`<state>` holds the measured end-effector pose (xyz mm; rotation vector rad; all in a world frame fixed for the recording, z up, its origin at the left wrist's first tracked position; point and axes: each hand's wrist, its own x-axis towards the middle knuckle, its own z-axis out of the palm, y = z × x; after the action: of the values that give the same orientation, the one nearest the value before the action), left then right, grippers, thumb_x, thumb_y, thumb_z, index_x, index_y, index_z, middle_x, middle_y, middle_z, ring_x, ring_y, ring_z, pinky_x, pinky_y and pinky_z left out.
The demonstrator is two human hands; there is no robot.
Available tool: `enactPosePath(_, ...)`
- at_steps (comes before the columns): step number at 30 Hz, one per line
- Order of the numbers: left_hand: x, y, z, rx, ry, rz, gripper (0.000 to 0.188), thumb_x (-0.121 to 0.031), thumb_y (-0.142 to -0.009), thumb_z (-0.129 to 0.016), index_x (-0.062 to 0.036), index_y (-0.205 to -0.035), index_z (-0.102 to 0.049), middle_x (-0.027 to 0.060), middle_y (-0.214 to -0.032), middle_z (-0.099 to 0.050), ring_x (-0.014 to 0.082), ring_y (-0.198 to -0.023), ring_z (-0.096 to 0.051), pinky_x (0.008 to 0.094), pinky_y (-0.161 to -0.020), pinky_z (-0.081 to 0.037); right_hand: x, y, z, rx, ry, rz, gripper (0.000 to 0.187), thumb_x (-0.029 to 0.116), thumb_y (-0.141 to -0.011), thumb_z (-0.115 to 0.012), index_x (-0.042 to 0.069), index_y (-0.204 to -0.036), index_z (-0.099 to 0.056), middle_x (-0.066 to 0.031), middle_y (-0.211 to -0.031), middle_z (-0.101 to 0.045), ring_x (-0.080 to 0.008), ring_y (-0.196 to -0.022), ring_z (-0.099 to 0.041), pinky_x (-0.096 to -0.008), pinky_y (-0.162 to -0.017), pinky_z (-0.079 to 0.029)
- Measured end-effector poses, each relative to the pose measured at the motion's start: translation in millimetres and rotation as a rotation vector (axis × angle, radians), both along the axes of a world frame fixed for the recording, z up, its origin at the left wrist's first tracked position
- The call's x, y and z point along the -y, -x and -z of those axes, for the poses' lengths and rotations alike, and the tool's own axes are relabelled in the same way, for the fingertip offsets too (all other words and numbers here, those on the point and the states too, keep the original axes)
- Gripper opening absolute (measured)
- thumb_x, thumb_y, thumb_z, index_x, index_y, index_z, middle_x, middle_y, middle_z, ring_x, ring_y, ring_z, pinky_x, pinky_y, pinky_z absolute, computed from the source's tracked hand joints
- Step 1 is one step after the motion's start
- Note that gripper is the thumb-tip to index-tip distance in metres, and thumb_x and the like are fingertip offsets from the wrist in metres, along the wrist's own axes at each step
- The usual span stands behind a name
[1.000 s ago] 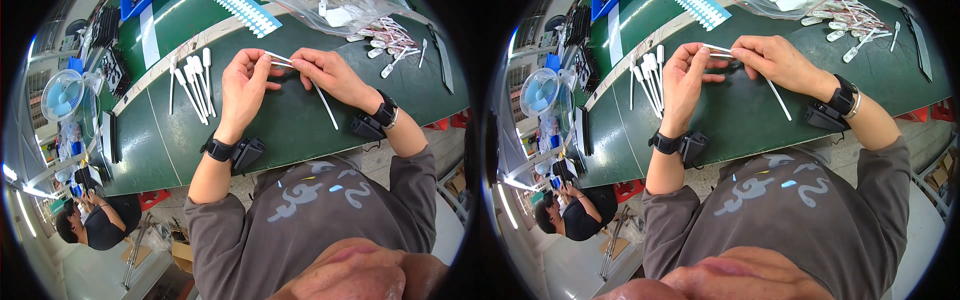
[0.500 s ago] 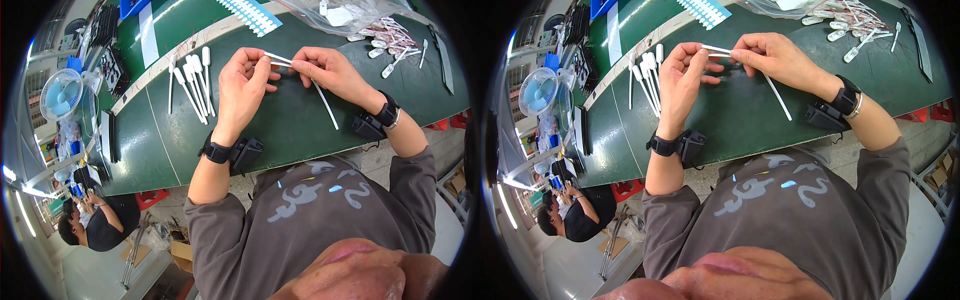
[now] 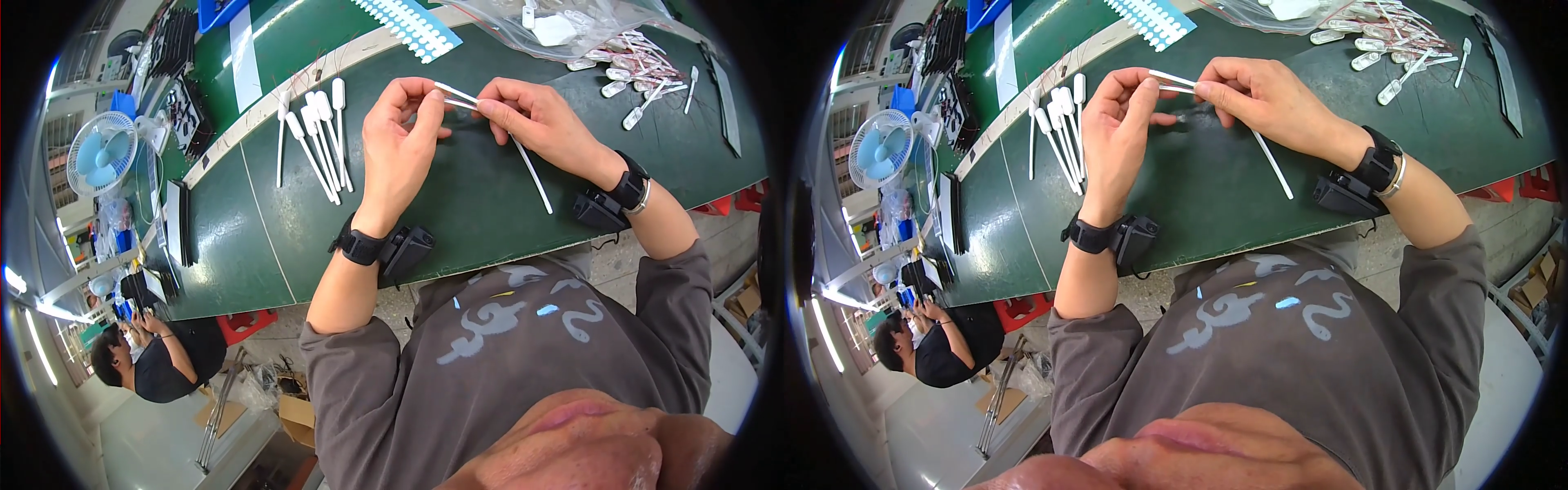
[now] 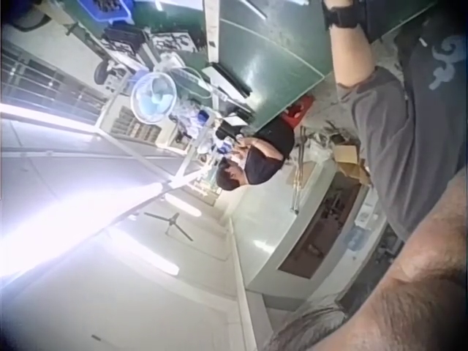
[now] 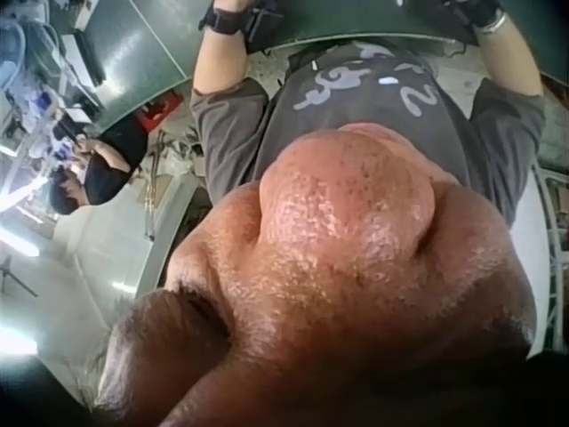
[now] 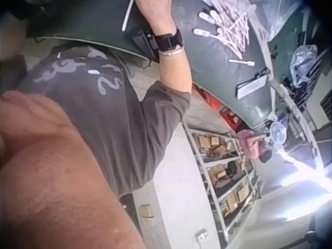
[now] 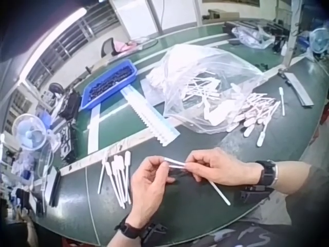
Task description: The person assembles electronic components by hand, picking up a white plastic casing and a wire, threading the wire through the casing, and pressing the two halves of the casing together. They then repeat the process with a second unit before setting the completed items aside on the green work surface.
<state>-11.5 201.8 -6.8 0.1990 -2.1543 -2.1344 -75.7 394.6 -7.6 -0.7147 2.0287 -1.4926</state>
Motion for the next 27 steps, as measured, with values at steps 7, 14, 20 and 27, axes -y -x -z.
enactPosePath(7, 2.4, 1.6, -6.1, 0.143, -0.229, 0.072, 0.018, -0.009, -0.093, -0.059, 0.0031, -0.106, -0.057, 0.0102, -0.098, -0.065, 0.0172, -0.088, -0.068, 0.0293, -0.068, -0.059, -1.2, 1.4, -0.7, -0.115, -0.068, -0.005, 0.023, 0.023, -0.099, -0.054, 0.002, -0.095, -0.061, 0.0029, -0.066, -0.054, -0.0031, -0.059, -0.045, -0.0216, -0.053, -0.033)
enactPosePath(14, 2.3, 1.5, -4.3, 0.179, -0.292, 0.079, 0.018, -0.008, -0.093, -0.058, 0.0034, -0.106, -0.055, 0.0116, -0.098, -0.065, 0.0186, -0.089, -0.068, 0.0304, -0.069, -0.06, 0.6, -0.6, 6.3, -0.232, -0.038, 0.029, 0.02, 0.024, -0.095, -0.058, 0.004, -0.094, -0.062, -0.002, -0.062, -0.058, -0.01, -0.054, -0.05, -0.0271, -0.051, -0.038)
enactPosePath(20, -0.4, 1.3, -0.8, 0.168, -0.28, 0.069, 0.017, -0.007, -0.093, -0.058, 0.004, -0.104, -0.055, 0.0123, -0.096, -0.065, 0.0188, -0.087, -0.069, 0.0308, -0.069, -0.06, -0.1, -0.9, 7.3, -0.239, -0.027, 0.004, 0.019, 0.019, -0.096, -0.058, 0.002, -0.102, -0.06, 0.0011, -0.071, -0.058, -0.0038, -0.062, -0.05, -0.0217, -0.054, -0.038)
enactPosePath(27, -6.1, 0.5, 0.7, 0.184, -0.244, 0.108, 0.016, -0.007, -0.093, -0.058, 0.0045, -0.103, -0.055, 0.0118, -0.095, -0.065, 0.0178, -0.085, -0.068, 0.0303, -0.069, -0.06, 0.0, 0.0, 6.7, -0.211, -0.003, 0.001, 0.018, 0.02, -0.095, -0.059, 0.003, -0.101, -0.058, 0.002, -0.072, -0.057, -0.0021, -0.059, -0.05, -0.0192, -0.05, -0.038)
